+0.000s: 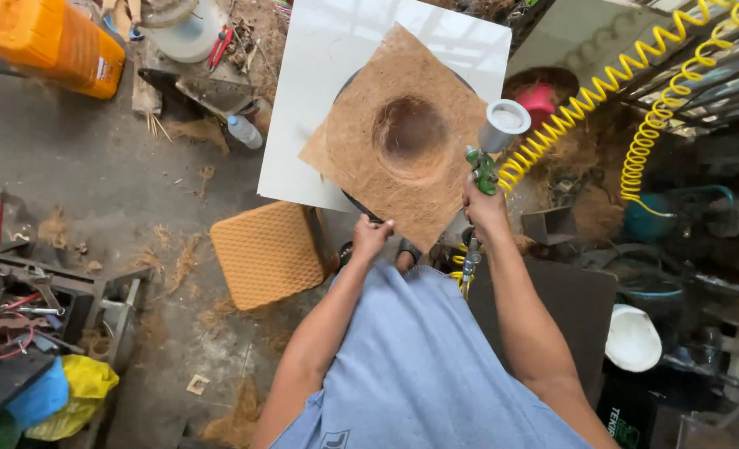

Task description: The person applies a spray adhesive to a fibrous hat mold, uses a heat gun to dry it, and then manually presses and shapes the fibers.

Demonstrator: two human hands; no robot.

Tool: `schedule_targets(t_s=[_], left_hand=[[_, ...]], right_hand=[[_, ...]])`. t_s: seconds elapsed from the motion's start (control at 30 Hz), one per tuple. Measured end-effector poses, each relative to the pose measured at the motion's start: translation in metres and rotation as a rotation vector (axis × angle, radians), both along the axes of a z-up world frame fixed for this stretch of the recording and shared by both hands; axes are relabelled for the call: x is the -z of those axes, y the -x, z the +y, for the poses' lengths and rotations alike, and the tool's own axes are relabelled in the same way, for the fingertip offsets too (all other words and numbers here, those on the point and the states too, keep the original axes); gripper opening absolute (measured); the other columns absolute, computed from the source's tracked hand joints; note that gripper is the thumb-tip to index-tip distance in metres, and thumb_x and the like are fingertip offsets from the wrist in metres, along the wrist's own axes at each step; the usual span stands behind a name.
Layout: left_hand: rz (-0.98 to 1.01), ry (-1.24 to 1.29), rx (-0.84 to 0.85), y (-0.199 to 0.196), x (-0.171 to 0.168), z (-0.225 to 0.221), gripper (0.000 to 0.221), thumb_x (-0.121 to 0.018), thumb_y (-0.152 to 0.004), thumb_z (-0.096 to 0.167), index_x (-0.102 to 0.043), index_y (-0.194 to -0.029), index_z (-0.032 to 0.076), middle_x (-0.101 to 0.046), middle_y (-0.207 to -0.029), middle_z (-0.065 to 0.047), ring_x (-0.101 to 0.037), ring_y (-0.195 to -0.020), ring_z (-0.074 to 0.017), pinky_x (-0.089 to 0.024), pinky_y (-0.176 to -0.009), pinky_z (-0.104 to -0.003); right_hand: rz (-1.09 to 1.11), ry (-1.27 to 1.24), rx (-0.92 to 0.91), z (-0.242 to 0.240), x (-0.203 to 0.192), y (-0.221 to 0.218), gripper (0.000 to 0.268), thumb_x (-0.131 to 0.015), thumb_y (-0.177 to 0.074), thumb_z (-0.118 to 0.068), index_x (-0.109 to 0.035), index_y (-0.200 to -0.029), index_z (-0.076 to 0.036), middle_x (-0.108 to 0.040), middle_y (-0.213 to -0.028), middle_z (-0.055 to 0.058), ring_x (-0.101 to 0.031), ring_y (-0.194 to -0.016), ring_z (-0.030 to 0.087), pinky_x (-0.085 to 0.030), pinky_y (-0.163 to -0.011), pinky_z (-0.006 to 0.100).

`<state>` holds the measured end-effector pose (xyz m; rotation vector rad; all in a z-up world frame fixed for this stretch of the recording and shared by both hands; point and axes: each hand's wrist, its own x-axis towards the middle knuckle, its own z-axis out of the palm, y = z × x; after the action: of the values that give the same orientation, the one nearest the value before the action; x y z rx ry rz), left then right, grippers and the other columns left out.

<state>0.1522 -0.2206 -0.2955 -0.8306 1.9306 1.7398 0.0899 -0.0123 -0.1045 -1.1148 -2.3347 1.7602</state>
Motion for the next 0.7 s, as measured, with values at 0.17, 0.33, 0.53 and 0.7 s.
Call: schedule_targets(t_s=[0.17, 0.33, 0.53, 0.7], left_hand=[[-0.028, -0.233, -0.102, 0.019, -0.036, -0.037, 0.073, -0.090, -0.078, 0.026, -0.048, -0.133, 0.003, -0.061, -0.125, -0.027, -0.071, -0.104, -0.0328, -0.064, -0.076, -0.040], [0.083, -0.177, -0.338, 0.065, -0.011, -0.072, 0.071, -0.080, -0.091, 0.027, -0.046, -0.147, 0.001, -0.062, -0.132, -0.025, -0.069, -0.110, -0.0335, -0.063, -0.085, -0.045], [0.059, -0.086, -0.181, 0.021, 0.029, -0.038, 0.029, -0.084, -0.086, 0.024, -0.070, -0.093, -0.001, -0.068, -0.069, -0.014, -0.066, -0.054, -0.0199, -0.052, -0.048, -0.032], [-0.027, -0.108, 0.301, -0.038, -0.028, -0.047, 0.030, -0.085, -0.076, 0.020, -0.076, -0.100, 0.004, -0.075, -0.087, -0.017, -0.073, -0.083, -0.0302, -0.058, -0.072, -0.042]], right_hand=[[-0.038, 0.026, 0.037, -0.013, 0.009, -0.017, 0.034, -0.068, -0.095, -0.029, -0.058, -0.068, -0.010, -0.052, -0.048, 0.006, -0.047, -0.033, 0.012, -0.038, -0.032, 0.028], [-0.060, 0.103, -0.053, -0.019, 0.001, -0.033, 0.031, -0.064, -0.099, -0.027, -0.056, -0.077, -0.007, -0.051, -0.051, 0.007, -0.046, -0.033, 0.013, -0.038, -0.031, 0.027], [-0.083, 0.085, -0.127, -0.012, 0.007, -0.043, 0.032, -0.067, -0.098, -0.028, -0.058, -0.074, -0.009, -0.051, -0.051, 0.005, -0.047, -0.033, 0.011, -0.039, -0.029, 0.026], [-0.127, 0.031, -0.131, -0.001, 0.004, -0.046, 0.031, -0.068, -0.098, -0.031, -0.059, -0.080, -0.008, -0.052, -0.054, 0.005, -0.050, -0.037, 0.013, -0.041, -0.033, 0.026]])
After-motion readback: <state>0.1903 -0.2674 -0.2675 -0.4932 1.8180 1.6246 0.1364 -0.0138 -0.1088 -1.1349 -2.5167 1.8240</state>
